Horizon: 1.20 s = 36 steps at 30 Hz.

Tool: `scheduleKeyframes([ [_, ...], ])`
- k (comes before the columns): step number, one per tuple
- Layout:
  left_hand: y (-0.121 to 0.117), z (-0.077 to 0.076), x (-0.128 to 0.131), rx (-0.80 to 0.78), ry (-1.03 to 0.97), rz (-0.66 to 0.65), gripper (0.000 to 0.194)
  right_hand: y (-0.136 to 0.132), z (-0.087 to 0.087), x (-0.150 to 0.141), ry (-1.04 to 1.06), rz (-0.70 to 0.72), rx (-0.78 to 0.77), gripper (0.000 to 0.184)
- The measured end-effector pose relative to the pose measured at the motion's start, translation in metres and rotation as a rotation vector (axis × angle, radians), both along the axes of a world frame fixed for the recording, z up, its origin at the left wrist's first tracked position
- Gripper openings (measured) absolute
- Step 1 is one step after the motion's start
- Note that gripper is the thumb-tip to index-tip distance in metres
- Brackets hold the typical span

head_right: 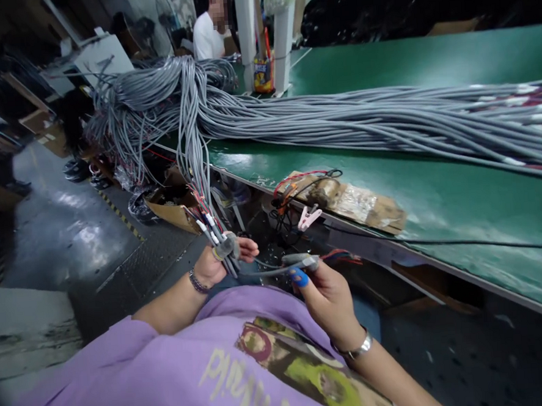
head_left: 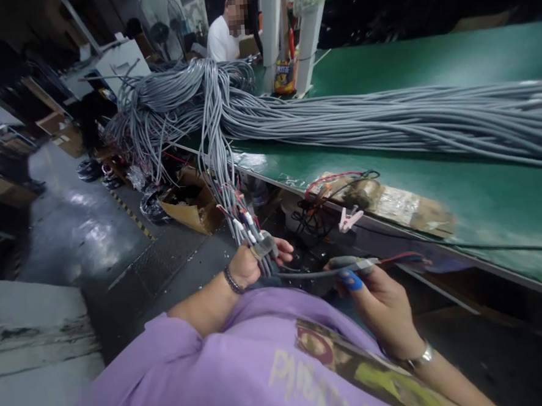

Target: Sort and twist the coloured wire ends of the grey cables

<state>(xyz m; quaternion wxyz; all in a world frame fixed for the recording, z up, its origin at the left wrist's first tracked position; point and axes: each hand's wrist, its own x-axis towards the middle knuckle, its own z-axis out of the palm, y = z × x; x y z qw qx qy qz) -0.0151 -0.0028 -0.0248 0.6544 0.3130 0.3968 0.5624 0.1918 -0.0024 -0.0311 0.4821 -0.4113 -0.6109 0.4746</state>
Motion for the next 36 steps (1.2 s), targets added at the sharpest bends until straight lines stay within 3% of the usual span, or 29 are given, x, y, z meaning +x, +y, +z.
scheduleKeyframes([
  [4,-0.001,-0.012,0.001,-0.012,0.000,-0.126,0.046,0.011,0.022,-0.011,-0.119,0.068,0.104,0.028],
  [8,0.001,-0.022,0.010,-0.016,0.146,-0.120,0.045,0.028,0.038,-0.027,-0.091,0.072,0.097,0.022],
  [13,0.005,-0.019,0.018,0.034,0.269,-0.127,0.055,0.032,0.023,-0.035,0.126,0.077,-0.110,0.026],
  [15,0.005,-0.018,0.020,0.039,0.266,-0.083,0.054,0.027,0.015,-0.033,0.188,0.020,-0.115,0.025],
  [19,0.004,-0.019,0.025,0.018,0.247,-0.110,0.058,0.017,0.014,-0.028,-0.004,0.030,0.163,0.009],
  [22,0.003,-0.021,0.028,0.082,0.230,-0.140,0.057,0.016,0.019,-0.027,-0.219,0.081,0.358,0.008],
  [27,0.006,-0.027,0.031,0.161,0.310,-0.063,0.043,0.019,0.015,-0.031,-0.448,0.032,0.501,0.011],
  [32,0.010,-0.021,0.033,0.137,0.342,-0.072,0.047,0.020,0.012,-0.033,-0.414,0.033,0.380,0.010],
  [36,0.011,-0.009,0.032,0.084,0.318,-0.234,0.052,0.021,0.006,-0.029,-0.199,0.084,0.265,0.011],
])
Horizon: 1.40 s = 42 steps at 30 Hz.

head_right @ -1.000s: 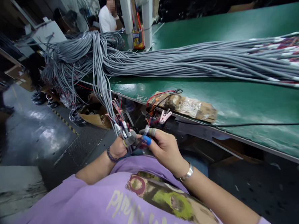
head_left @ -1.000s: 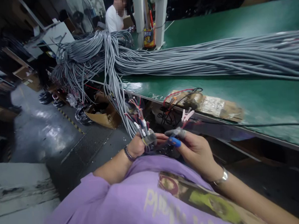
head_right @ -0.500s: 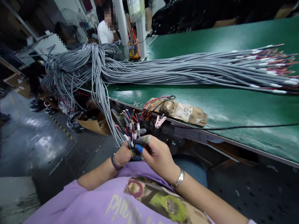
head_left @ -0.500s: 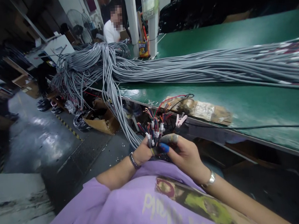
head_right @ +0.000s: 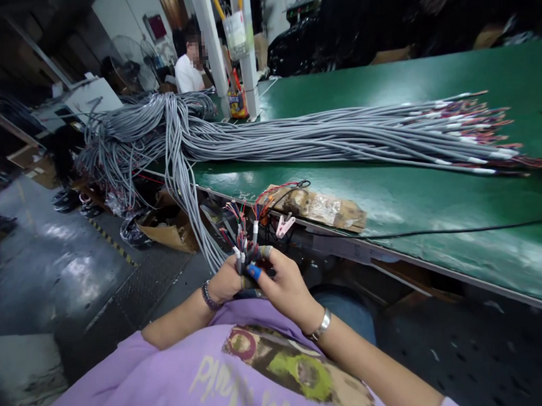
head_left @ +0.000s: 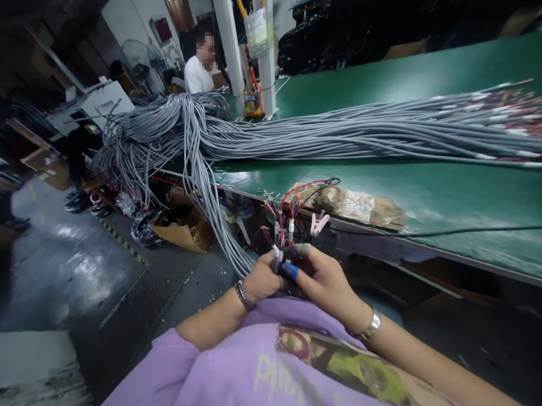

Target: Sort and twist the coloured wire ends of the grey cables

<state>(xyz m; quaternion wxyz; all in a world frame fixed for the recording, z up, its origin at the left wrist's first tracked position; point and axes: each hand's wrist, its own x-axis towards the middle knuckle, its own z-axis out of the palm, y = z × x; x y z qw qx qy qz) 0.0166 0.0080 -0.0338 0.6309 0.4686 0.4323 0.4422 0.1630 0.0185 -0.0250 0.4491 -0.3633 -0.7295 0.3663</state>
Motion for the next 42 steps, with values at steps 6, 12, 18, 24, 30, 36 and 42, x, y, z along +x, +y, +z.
scheduleKeyframes([
  [6,0.004,0.008,-0.002,-0.050,-0.086,0.077,0.045,-0.001,-0.023,0.021,0.213,0.023,-0.108,0.014],
  [12,0.004,0.041,-0.035,0.006,-0.280,0.345,0.045,0.003,-0.042,0.055,0.146,-0.104,-0.180,0.022],
  [18,-0.011,0.019,-0.049,-0.047,-0.169,0.296,0.039,0.009,-0.021,0.051,0.148,-0.094,-0.265,0.022],
  [24,-0.001,0.011,-0.007,0.006,0.062,0.167,0.041,0.015,0.006,0.024,0.178,0.115,-0.356,0.033],
  [30,0.009,0.021,0.012,-0.073,0.196,0.019,0.058,0.019,-0.004,0.023,0.276,0.085,-0.532,0.034],
  [36,0.009,0.018,0.016,-0.118,0.201,0.132,0.052,0.019,-0.002,0.022,0.376,-0.028,-0.698,0.032],
  [42,0.010,0.020,0.017,-0.135,0.244,0.151,0.046,0.027,0.005,0.018,0.373,0.013,-0.756,0.032],
])
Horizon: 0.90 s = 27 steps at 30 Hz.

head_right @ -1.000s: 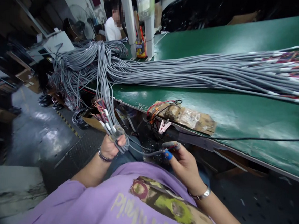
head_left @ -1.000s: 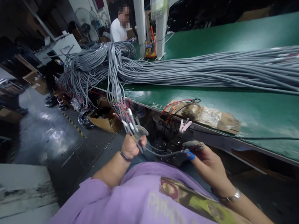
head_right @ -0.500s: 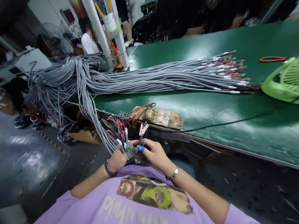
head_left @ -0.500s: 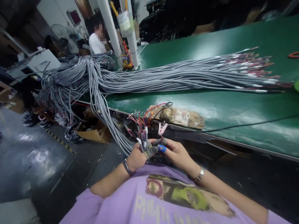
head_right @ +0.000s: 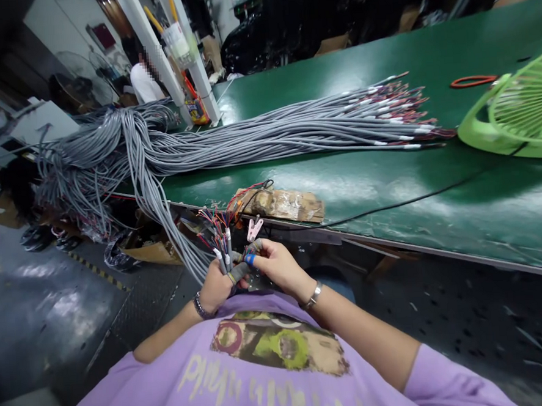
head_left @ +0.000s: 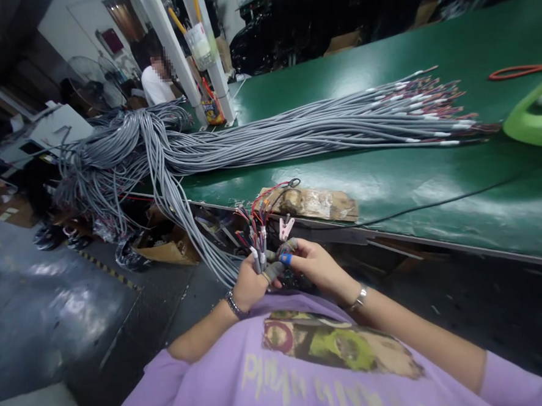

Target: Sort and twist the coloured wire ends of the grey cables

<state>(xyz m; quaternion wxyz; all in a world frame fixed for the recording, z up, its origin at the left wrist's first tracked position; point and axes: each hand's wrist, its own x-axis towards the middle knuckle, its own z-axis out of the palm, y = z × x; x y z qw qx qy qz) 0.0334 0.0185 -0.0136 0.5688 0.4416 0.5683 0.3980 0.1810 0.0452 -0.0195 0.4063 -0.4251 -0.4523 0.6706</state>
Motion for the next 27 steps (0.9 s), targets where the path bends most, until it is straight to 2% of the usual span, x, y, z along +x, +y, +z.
scheduleKeyframes([
  [3,-0.001,-0.003,0.000,-0.006,-0.027,0.024,0.046,0.002,0.000,0.000,-0.017,0.031,0.002,0.034],
  [8,0.000,-0.008,-0.001,0.023,-0.086,0.084,0.045,-0.005,-0.004,0.000,-0.007,0.004,0.044,0.039],
  [13,0.002,-0.003,0.001,0.034,-0.147,0.249,0.045,-0.014,-0.004,-0.003,-0.043,0.023,0.150,0.040],
  [16,0.002,0.000,0.001,0.020,-0.178,0.288,0.045,-0.014,-0.006,-0.003,-0.064,0.027,0.211,0.036],
  [20,0.000,-0.006,-0.001,-0.005,-0.161,0.267,0.044,-0.010,-0.007,-0.002,-0.064,0.020,0.213,0.030],
  [27,-0.006,-0.016,0.004,-0.032,-0.162,0.163,0.047,-0.004,-0.006,-0.009,-0.006,0.059,0.079,0.039],
])
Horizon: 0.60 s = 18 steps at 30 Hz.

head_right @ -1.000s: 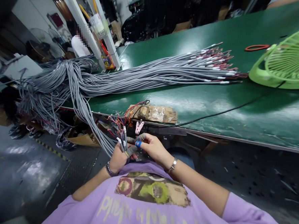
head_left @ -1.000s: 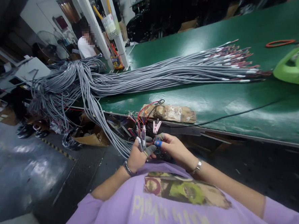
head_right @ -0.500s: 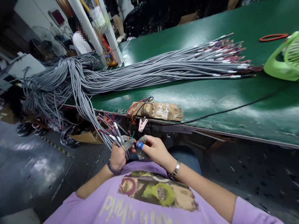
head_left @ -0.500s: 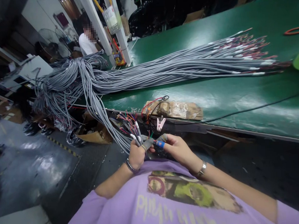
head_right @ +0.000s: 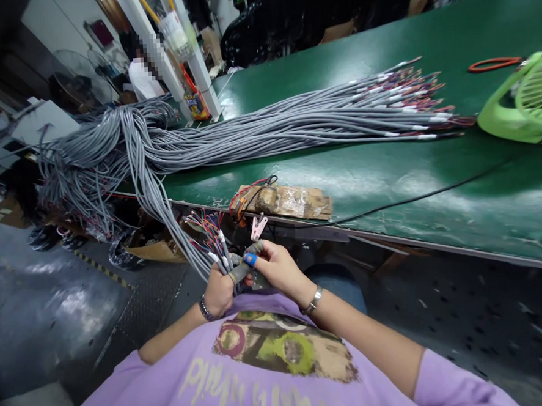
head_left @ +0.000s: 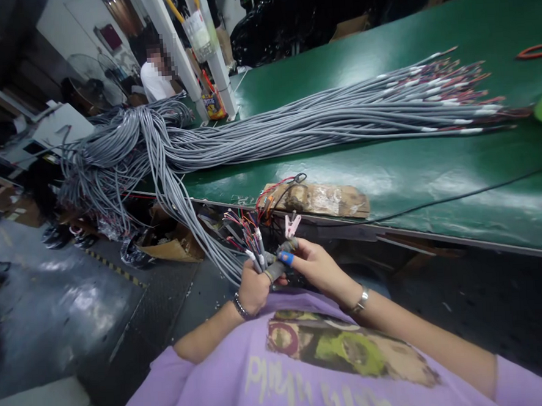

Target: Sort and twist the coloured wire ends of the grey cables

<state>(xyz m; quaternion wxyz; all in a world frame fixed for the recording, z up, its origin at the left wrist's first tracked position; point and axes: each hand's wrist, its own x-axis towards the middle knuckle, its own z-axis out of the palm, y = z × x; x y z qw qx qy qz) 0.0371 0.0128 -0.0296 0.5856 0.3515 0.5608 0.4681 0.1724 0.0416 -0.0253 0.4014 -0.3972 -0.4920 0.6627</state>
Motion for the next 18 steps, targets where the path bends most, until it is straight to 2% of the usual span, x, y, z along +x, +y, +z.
scheduleKeyframes([
  [4,0.000,0.000,0.000,-0.011,-0.003,-0.016,0.047,-0.002,-0.003,-0.001,0.071,0.015,-0.061,0.041],
  [8,0.002,0.002,-0.005,-0.016,0.030,-0.119,0.046,-0.005,-0.002,0.001,0.127,0.040,-0.123,0.038],
  [10,0.003,0.003,-0.008,-0.029,0.034,-0.172,0.045,-0.005,-0.001,0.002,0.109,0.064,-0.092,0.034],
  [15,0.002,0.001,-0.011,-0.087,0.060,-0.299,0.041,-0.001,0.005,0.007,-0.112,0.063,0.159,0.023],
  [18,0.001,-0.006,-0.010,-0.046,0.050,-0.240,0.041,-0.003,0.005,0.005,-0.089,0.026,0.098,0.024],
])
